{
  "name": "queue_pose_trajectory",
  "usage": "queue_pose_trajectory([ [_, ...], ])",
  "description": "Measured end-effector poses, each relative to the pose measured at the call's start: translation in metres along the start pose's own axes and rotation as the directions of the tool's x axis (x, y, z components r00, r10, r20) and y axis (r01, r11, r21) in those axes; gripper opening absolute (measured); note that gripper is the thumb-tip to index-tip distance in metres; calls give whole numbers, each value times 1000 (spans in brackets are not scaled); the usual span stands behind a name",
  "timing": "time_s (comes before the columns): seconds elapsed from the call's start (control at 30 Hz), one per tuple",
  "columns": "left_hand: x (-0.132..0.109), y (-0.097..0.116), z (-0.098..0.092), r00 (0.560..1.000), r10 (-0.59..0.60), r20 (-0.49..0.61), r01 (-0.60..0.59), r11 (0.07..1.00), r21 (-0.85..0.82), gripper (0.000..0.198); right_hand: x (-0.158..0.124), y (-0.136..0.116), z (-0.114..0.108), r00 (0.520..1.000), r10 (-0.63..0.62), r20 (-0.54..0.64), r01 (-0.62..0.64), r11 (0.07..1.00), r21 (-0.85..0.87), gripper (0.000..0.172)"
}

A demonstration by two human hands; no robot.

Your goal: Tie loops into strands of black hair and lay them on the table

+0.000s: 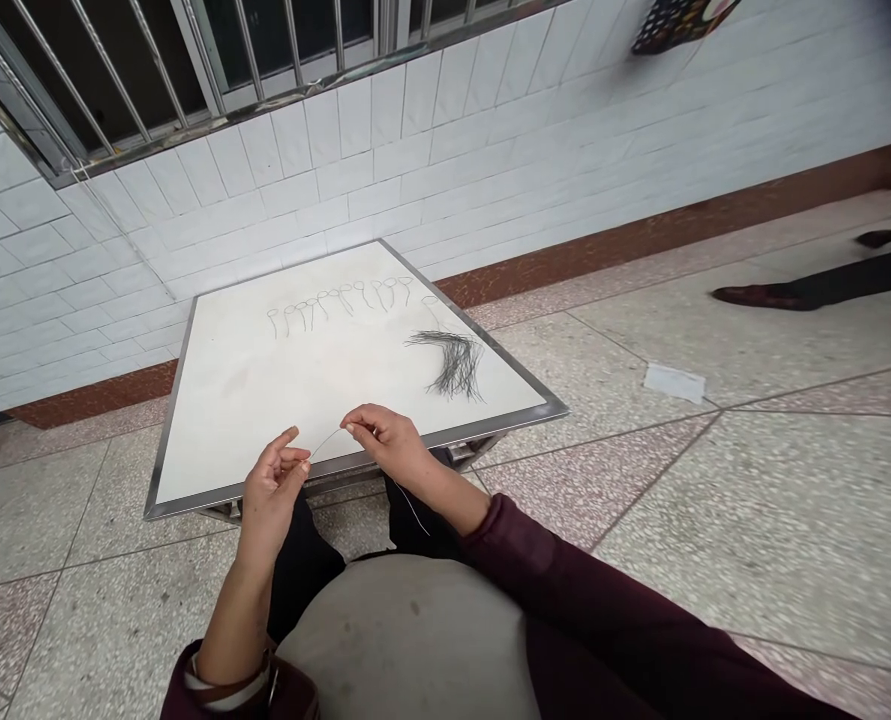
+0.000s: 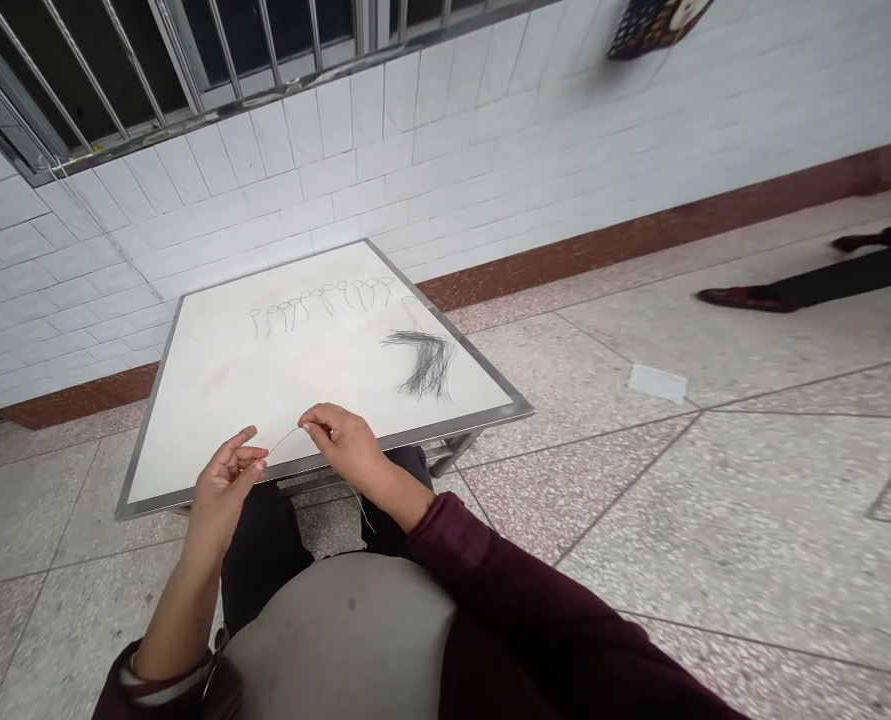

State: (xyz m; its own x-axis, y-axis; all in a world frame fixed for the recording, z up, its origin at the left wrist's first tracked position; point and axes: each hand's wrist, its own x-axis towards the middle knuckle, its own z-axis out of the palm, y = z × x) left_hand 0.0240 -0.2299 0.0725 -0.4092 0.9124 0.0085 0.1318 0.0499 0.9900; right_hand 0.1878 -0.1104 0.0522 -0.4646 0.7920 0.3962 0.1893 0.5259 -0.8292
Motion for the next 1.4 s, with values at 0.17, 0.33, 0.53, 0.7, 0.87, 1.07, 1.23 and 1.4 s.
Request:
queue_pose_trajectory([
  [0.17, -2, 4, 3, 1000, 17, -9, -17, 996, 92, 47, -1, 2, -1, 1000, -11, 22, 11, 1000, -12, 16],
  [0.33, -5, 5, 2, 1000, 15, 16, -17, 987, 159, 50, -2, 4, -1, 997, -55, 57, 57, 998, -35, 15],
  [0.53, -3, 1, 2, 1000, -8, 3, 8, 979, 202, 50, -2, 10, 3, 995, -71, 77, 74, 996, -44, 15],
  [0.7, 3, -8, 1, 998, -11, -62, 24, 976, 218, 56, 4, 26, 3, 996, -74, 43, 78, 992, -95, 15],
  [0.87, 11, -29, -5, 996, -33, -78, 49, 977, 206, 57, 30, 66, -34, 986, 84, -146, -118, 962, -245, 17],
  [1.07, 22, -67, -13, 993, -120, -5, 118, 972, 201, 62, 79, 129, -110, 887, 280, -368, -428, 799, -422, 22],
  [1.23, 35, -92, -19, 988, -154, -13, 153, 963, 224, 67, 105, 166, -135, 820, 339, -461, -543, 717, -437, 25],
  [1.4, 47, -107, -25, 979, -194, -55, 201, 953, 228, 70, 116, 186, -140, 810, 353, -469, -567, 677, -469, 23],
])
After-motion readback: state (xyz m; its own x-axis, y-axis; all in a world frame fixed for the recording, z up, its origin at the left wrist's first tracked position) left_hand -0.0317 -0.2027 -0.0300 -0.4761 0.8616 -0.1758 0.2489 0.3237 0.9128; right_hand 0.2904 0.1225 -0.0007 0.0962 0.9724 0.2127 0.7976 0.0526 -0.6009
